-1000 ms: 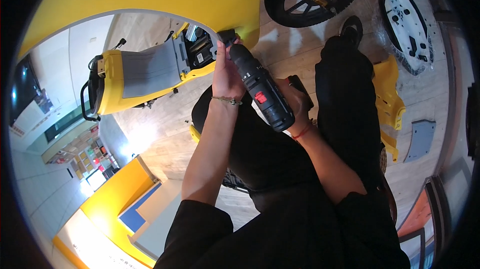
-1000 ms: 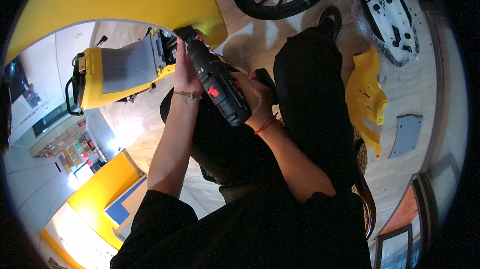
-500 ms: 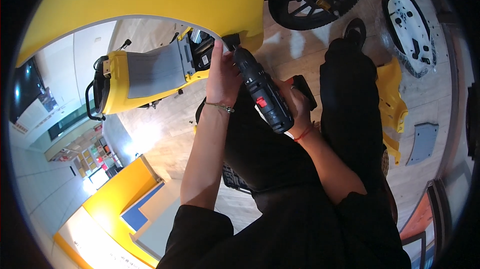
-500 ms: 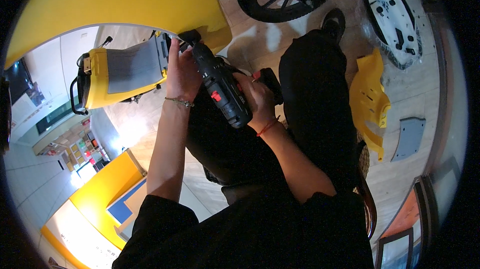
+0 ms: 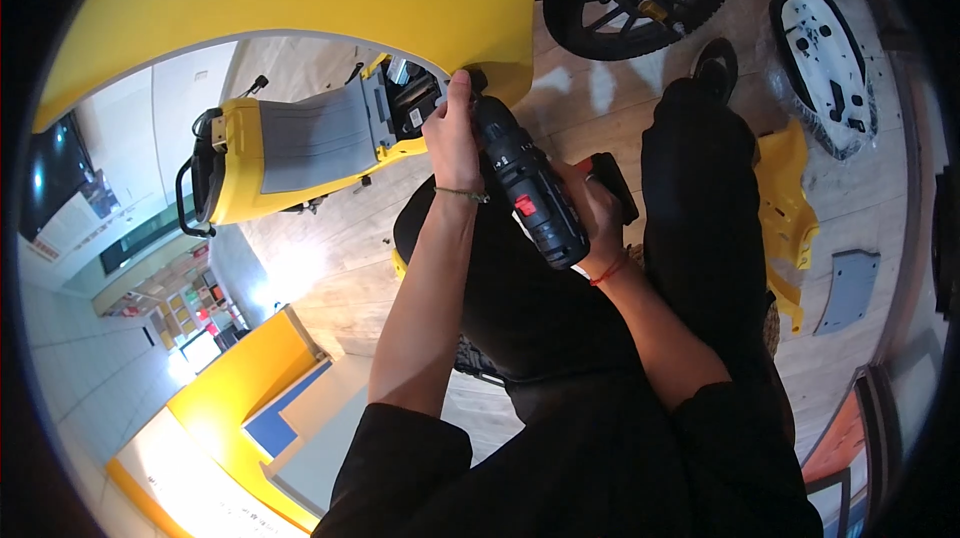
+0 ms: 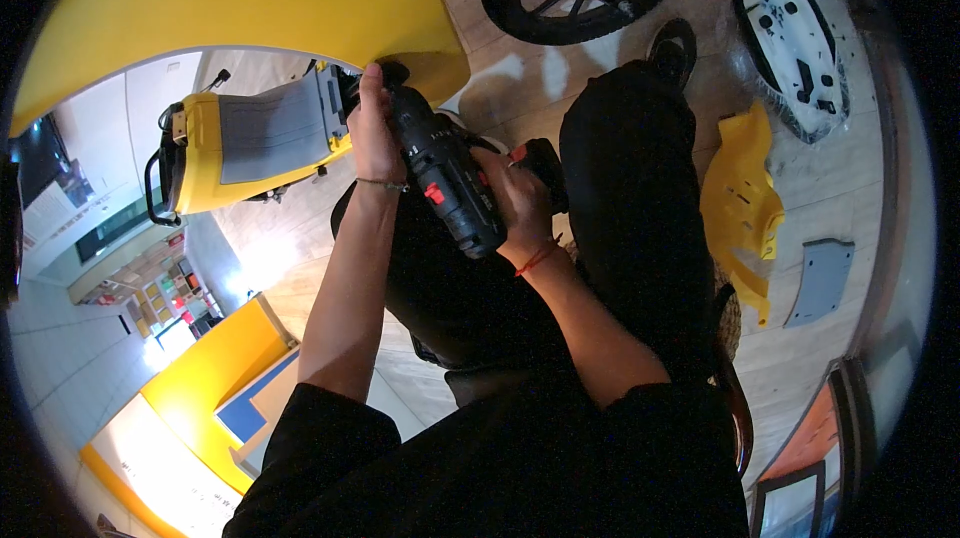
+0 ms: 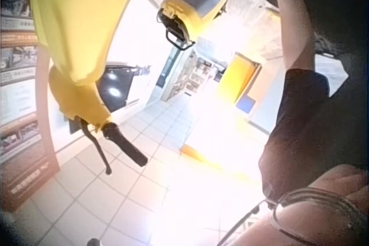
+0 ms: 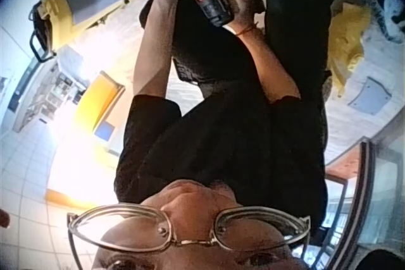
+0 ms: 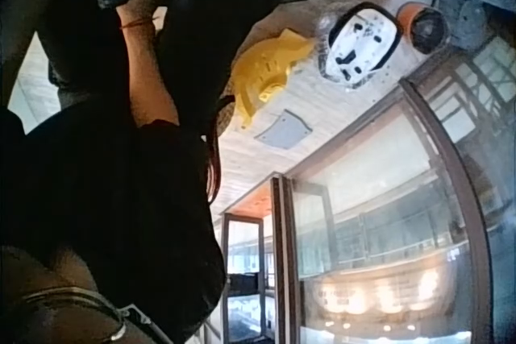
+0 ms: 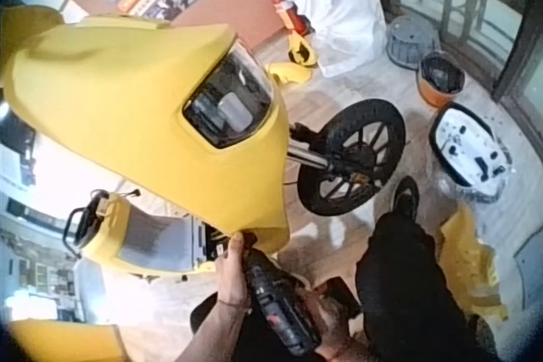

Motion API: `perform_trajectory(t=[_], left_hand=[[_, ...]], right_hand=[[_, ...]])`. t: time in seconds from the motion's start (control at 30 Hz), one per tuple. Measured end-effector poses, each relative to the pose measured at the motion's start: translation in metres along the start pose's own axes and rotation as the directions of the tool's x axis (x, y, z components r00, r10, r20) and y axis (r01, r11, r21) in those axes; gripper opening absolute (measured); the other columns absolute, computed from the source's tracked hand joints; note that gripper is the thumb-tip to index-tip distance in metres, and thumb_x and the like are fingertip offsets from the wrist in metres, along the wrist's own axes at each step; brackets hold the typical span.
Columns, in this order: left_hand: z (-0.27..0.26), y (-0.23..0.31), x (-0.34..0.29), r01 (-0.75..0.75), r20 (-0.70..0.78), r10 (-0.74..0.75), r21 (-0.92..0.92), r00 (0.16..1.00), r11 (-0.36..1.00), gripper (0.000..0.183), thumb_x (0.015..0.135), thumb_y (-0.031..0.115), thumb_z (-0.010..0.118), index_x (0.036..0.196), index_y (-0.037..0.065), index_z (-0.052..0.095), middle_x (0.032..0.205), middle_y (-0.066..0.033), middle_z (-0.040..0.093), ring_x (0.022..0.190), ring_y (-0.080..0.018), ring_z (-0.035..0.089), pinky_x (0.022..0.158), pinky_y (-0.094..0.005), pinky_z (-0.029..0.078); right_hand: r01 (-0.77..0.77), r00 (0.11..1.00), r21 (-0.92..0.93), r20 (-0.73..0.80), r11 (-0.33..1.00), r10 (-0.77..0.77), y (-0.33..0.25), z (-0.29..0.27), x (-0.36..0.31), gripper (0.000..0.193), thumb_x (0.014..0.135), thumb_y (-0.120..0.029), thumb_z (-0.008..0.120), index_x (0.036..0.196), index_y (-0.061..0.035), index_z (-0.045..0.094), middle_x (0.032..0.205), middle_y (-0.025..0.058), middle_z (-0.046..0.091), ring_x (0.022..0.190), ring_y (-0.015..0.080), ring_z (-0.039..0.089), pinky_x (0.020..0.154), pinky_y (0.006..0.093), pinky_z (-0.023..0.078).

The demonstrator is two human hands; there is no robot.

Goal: Assembling the body panels of a yellow electric scooter using an electric drill.

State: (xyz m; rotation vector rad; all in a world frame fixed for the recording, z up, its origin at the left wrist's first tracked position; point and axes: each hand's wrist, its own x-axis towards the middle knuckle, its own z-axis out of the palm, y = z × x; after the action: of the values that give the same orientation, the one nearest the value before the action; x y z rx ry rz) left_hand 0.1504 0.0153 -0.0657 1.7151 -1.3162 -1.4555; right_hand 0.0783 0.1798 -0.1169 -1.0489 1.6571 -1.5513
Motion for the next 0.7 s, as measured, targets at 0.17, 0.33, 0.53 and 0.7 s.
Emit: perform_trajectory(t=[0.17, 0.33, 0.53, 0.7], left_hand=[[-0.008, 0.008, 0.006, -0.001, -0.027, 0.003, 0.09, 1.0, 0.996, 0.055, 0.081, 0.056, 0.062, 0.07, 0.002, 0.059, 0.061, 0.0021, 0.049, 0.049, -0.006, 0.044, 0.047, -0.0204, 0.035], [-0.012, 0.017, 0.004, -0.018, 0.018, 0.015, 0.212, 1.0, 0.977, 0.057, 0.083, 0.055, 0.06, 0.065, 0.001, 0.059, 0.057, -0.0001, 0.051, 0.048, -0.0083, 0.048, 0.048, -0.0221, 0.04], [-0.022, 0.039, -0.012, -0.484, 0.209, 0.522, 0.737, 0.827, 0.471, 0.039, 0.084, 0.041, 0.065, 0.077, 0.003, 0.061, 0.062, -0.0081, 0.06, 0.054, -0.0216, 0.06, 0.051, -0.03, 0.045], [-0.025, 0.048, -0.007, -0.595, 0.407, 0.654, 0.8, 0.637, 0.081, 0.033, 0.082, 0.035, 0.067, 0.071, 0.007, 0.055, 0.061, -0.0063, 0.058, 0.056, -0.0266, 0.058, 0.048, -0.035, 0.044]], right_hand=[[-0.036, 0.999, 0.034, 0.025, 0.999, 0.035, 0.0, 0.001, -0.002, 0.038, 0.078, -0.015, 0.066, 0.113, -0.0049, 0.054, 0.087, 0.0156, 0.063, 0.077, 0.0305, 0.064, 0.068, 0.0373, 0.05], [-0.162, 0.987, 0.244, 0.048, 0.956, 0.155, 0.002, 0.007, -0.004, 0.039, 0.078, -0.017, 0.067, 0.114, -0.006, 0.055, 0.091, 0.015, 0.064, 0.081, 0.0305, 0.064, 0.07, 0.0368, 0.05], [-0.038, 0.998, 0.04, -0.04, 0.998, 0.04, 0.002, 0.006, -0.006, 0.041, 0.078, -0.02, 0.067, 0.115, -0.0062, 0.055, 0.094, 0.0157, 0.064, 0.081, 0.0303, 0.064, 0.071, 0.0373, 0.05], [0.02, 0.999, -0.019, -0.032, 1.0, -0.02, 0.0, 0.006, -0.004, 0.042, 0.078, -0.021, 0.067, 0.115, -0.0051, 0.054, 0.091, 0.0162, 0.064, 0.079, 0.0299, 0.064, 0.069, 0.0373, 0.051]])
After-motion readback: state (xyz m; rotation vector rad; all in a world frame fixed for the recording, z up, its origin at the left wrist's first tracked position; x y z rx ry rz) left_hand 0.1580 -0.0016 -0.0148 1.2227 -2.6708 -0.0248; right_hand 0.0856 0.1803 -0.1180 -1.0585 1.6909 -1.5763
